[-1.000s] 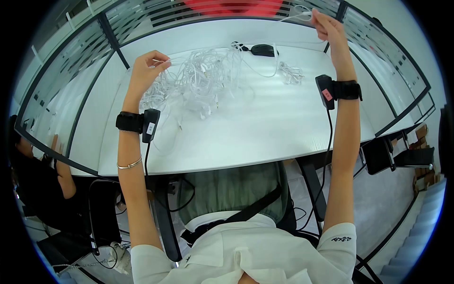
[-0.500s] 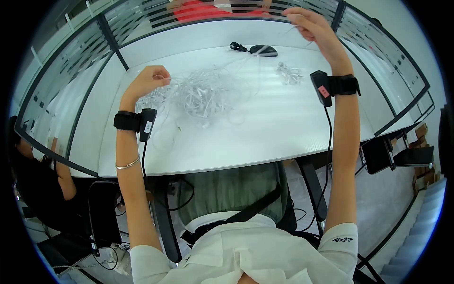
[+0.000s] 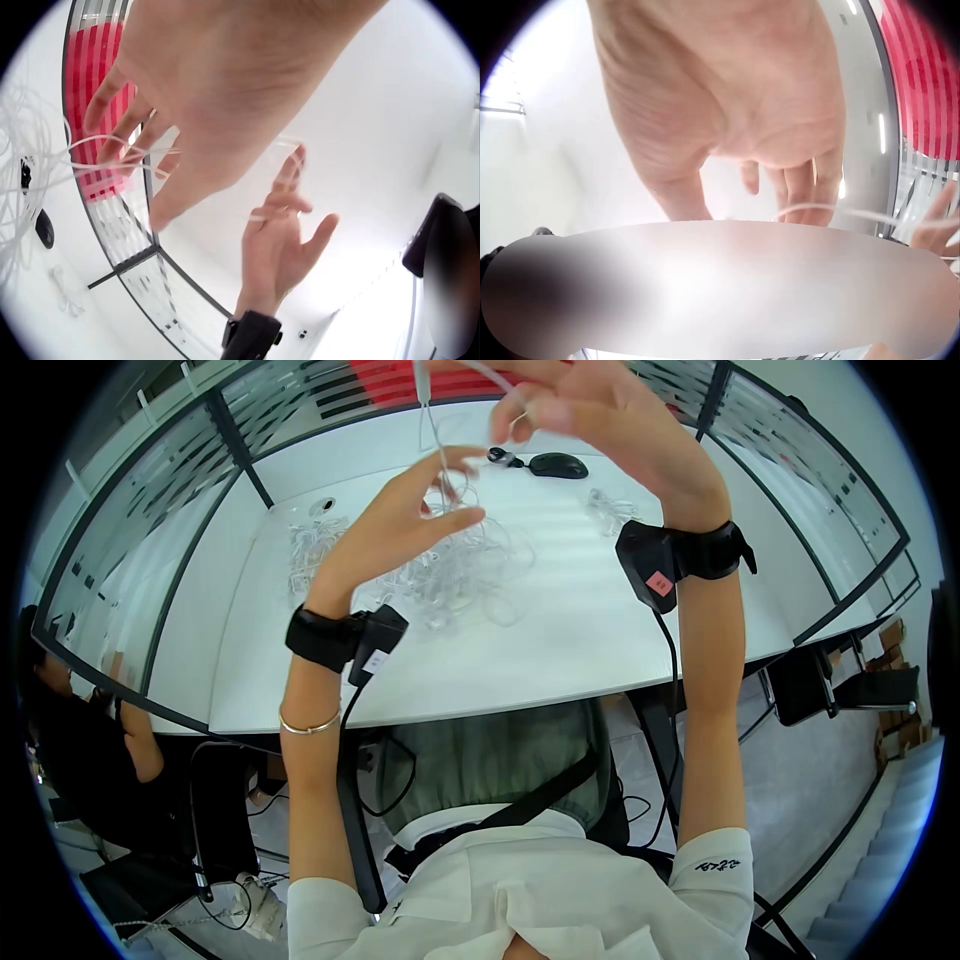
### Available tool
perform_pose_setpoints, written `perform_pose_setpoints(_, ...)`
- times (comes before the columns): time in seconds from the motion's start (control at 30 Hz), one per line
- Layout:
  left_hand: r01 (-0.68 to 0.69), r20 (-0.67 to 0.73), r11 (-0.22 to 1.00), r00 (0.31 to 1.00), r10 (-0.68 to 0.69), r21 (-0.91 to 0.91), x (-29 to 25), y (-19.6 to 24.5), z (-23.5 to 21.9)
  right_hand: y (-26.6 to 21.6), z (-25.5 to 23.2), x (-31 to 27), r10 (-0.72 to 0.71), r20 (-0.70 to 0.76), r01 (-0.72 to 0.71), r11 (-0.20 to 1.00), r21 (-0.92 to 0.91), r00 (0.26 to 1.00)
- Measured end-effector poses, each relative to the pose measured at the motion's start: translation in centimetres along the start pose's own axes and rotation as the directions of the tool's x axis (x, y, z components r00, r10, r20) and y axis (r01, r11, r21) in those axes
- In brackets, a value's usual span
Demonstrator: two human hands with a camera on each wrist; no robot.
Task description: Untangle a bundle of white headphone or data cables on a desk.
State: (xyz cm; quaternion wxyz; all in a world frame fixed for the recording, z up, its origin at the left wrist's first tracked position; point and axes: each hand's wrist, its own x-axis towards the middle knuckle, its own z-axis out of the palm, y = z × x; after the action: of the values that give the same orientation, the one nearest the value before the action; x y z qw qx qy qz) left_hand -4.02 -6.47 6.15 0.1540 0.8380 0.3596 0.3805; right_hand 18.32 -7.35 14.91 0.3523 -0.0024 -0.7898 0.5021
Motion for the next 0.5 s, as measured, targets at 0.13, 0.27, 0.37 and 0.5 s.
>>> perform_pose_setpoints(0.13,0.129,-0.029,0.927,0.988,-0.149,-0.351,0.6,-0.3,0.0,3.7,-1.2,-0.5,-0.154,-0.011,0.148,0.965,-0.216,0.988)
perform_pose_setpoints(0.27,0.045,-0.197,0.826,0.963,-0.186,-0.562,0.5,-0.8,-1.8,9.5,-4.9,-1.7,0.022,-0.213,-0.131,0.849,-0.512,0.977)
perform_pose_setpoints(0.37,-0.051,-0.271,0.791,0.951,-0.148,-0.610,0.5,0.1,-3.2,13.1,-4.6,-2.2,0.299,-0.171,-0.341,0.730,-0.593,0.939)
perform_pose_setpoints(0.5,-0.142,-0.334,0.787,0.939,-0.086,-0.601,1.0,0.2,-4.1,13.7,-0.8,-1.6,0.392,-0.025,-0.337,0.752,-0.566,0.920)
